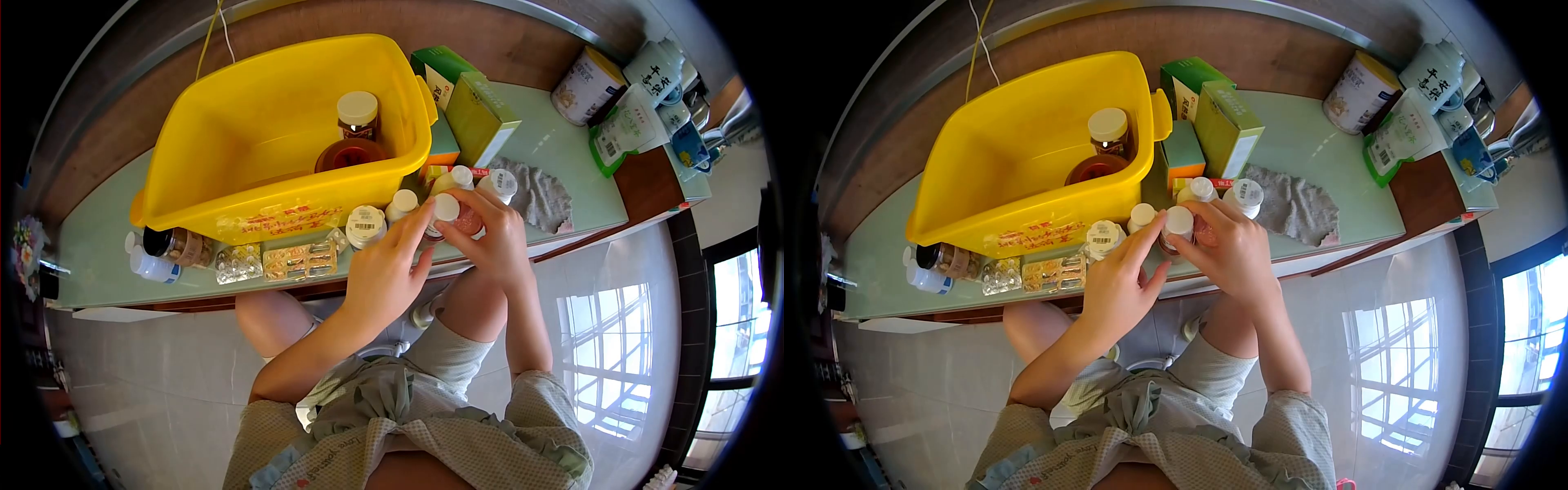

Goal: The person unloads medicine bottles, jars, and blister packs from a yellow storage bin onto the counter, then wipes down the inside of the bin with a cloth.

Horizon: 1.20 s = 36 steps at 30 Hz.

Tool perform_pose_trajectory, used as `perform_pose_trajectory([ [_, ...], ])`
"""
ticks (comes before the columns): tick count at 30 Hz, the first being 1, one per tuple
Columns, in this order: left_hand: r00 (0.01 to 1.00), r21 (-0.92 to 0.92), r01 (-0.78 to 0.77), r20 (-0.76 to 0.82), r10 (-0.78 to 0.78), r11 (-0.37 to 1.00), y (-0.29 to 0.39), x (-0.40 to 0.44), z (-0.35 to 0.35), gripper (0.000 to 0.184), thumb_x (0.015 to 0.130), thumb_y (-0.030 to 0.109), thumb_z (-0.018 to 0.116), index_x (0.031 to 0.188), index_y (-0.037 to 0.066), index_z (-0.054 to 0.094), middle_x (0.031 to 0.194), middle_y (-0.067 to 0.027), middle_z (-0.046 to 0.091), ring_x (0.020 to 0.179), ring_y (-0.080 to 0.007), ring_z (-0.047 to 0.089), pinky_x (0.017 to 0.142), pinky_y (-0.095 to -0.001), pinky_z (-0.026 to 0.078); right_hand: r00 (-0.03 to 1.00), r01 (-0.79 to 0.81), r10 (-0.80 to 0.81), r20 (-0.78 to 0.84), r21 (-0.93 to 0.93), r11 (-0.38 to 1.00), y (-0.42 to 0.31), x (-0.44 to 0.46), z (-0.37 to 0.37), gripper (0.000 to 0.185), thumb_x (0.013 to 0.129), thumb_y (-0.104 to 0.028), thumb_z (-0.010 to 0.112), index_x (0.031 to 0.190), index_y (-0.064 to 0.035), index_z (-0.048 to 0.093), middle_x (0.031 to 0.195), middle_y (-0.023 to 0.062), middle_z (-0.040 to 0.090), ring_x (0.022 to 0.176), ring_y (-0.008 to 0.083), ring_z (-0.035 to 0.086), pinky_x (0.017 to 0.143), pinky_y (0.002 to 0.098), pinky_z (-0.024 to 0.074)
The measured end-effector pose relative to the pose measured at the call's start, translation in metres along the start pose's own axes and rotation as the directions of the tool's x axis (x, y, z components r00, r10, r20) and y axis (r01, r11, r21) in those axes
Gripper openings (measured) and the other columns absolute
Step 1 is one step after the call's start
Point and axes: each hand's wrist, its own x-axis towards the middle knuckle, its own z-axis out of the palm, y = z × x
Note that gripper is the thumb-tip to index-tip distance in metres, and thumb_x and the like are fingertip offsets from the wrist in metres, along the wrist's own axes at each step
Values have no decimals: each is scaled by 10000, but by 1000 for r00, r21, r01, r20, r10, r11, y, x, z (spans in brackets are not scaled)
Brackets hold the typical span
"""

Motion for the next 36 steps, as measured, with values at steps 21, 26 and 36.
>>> perform_pose_trajectory([
  [21,945,25,-108,-307,110,994,-4,16,-94,99,789,108,690,884,116,664,765,-11,673,536,-160,627,473,-274,462,977,183,-183,-112,-11,983,-43,46,-17,124,741,-70,729,861,-52,702,793,59,657,679,227,649,585,297,504],
  [26,919,63,-102,-376,118,993,-18,27,-121,91,788,97,695,877,104,679,770,-42,688,539,-172,632,472,-266,458,965,248,-245,-97,18,969,-49,59,-15,71,737,-69,728,792,-48,689,771,57,649,654,240,636,558,308,495],
  [36,987,-66,74,-140,-82,995,-70,50,-190,103,801,96,691,904,91,701,742,-6,668,667,-80,592,566,-231,407,918,365,-376,129,100,925,-67,106,-3,55,770,-79,698,820,-59,687,767,68,656,661,235,639,577,300,498],
])
